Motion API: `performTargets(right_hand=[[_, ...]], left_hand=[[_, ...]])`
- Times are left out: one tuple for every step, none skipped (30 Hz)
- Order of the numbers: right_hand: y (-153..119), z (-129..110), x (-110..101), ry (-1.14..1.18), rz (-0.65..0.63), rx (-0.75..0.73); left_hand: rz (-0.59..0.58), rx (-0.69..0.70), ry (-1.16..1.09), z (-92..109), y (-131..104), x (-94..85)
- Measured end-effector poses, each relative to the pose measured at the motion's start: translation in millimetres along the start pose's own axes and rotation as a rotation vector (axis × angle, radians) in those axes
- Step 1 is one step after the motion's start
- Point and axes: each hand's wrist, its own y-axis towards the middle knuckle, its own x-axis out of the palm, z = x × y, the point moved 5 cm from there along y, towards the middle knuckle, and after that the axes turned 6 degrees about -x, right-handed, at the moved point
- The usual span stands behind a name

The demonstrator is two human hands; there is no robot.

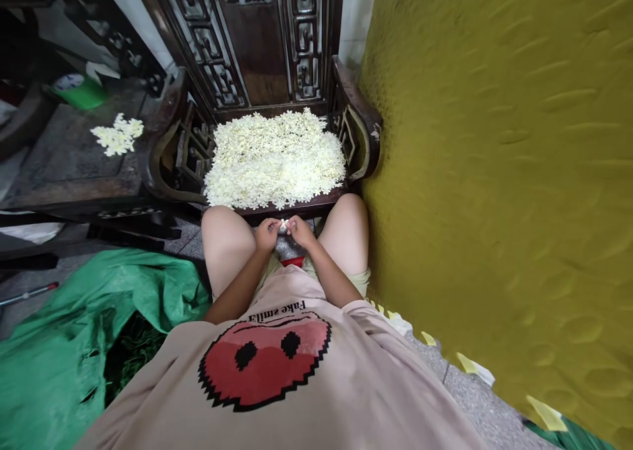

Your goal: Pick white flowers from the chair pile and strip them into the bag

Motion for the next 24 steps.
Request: performTargets(right_hand=[[-0.3,1.3,1.8,-0.018,-0.003,-0.005],[-0.4,2.7,3.7,-0.031,-0.013,-0.01],[-0.1,4.2,5.6,-0.041,-0.031,-0.013],[0.3,5.7,7.4,-0.051,-0.054,-0.013],[0.8,6.9,8.6,-0.066,-0.072,-0.012],[1.3,7.5,9.2,-0.086,-0.083,-0.014],[1.7,7.5,9.2,-0.112,-0.08,-0.014],[2.0,6.8,8.7,-0.139,-0.065,-0.012],[1.8,5.4,8.1,-0.165,-0.039,-0.005],[1.1,3.3,7.4,-0.185,-0.004,0.004],[-0.1,0.4,7.0,-0.196,0.037,0.015],[-1.9,-3.2,6.9,-0.194,0.081,0.022],[-4.2,-7.6,7.2,-0.182,0.126,0.021],[-7.0,-12.5,8.1,-0.163,0.164,0.011],[-10.1,-17.7,9.8,-0.141,0.192,-0.004],[-13.3,-22.8,12.0,-0.122,0.209,-0.02],[-16.6,-27.6,14.6,-0.109,0.217,-0.033],[-19.7,-31.9,17.2,-0.101,0.222,-0.04],[-22.6,-35.4,19.6,-0.097,0.23,-0.038],[-25.1,-38.1,21.4,-0.091,0.24,-0.031],[-26.9,-40.1,22.6,-0.085,0.253,-0.022],[-27.8,-41.1,23.0,-0.076,0.265,-0.013],[-27.8,-41.3,22.6,-0.065,0.274,-0.008],[-27.1,-40.4,21.3,-0.053,0.281,-0.006]], left_hand=[[0.007,0.008,0.034,1.4,-0.5,-1.5],[0.009,0.016,0.066,2.6,-1.1,-2.4],[0.011,0.022,0.093,3.5,-1.8,-2.8],[0.016,0.026,0.115,4.0,-2.5,-2.8],[0.022,0.027,0.131,4.1,-3.0,-2.5],[0.028,0.028,0.142,4.2,-3.4,-1.7],[0.029,0.029,0.153,4.2,-3.5,-0.6],[0.027,0.032,0.169,4.5,-3.6,0.8],[0.023,0.038,0.192,5.3,-3.6,2.2],[0.022,0.045,0.221,6.4,-3.9,3.2],[0.032,0.05,0.253,7.9,-4.4,3.5],[0.054,0.052,0.284,9.6,-5.4,2.8],[0.089,0.051,0.308,11.4,-6.9,1.0],[0.129,0.048,0.321,13.2,-8.9,-1.5],[0.167,0.045,0.323,15.0,-11.3,-4.2],[0.196,0.044,0.316,16.6,-13.8,-6.8],[0.214,0.041,0.307,17.8,-16.2,-9.2],[0.225,0.036,0.297,18.5,-18.2,-11.2],[0.232,0.026,0.288,18.6,-19.7,-13.2],[0.238,0.015,0.28,18.4,-20.6,-14.9],[0.245,0.006,0.267,17.8,-20.8,-16.6],[0.251,0.002,0.245,17.2,-20.3,-17.8],[0.25,0.007,0.212,16.6,-19.2,-18.3],[0.237,0.018,0.169,15.8,-17.5,-17.7]])
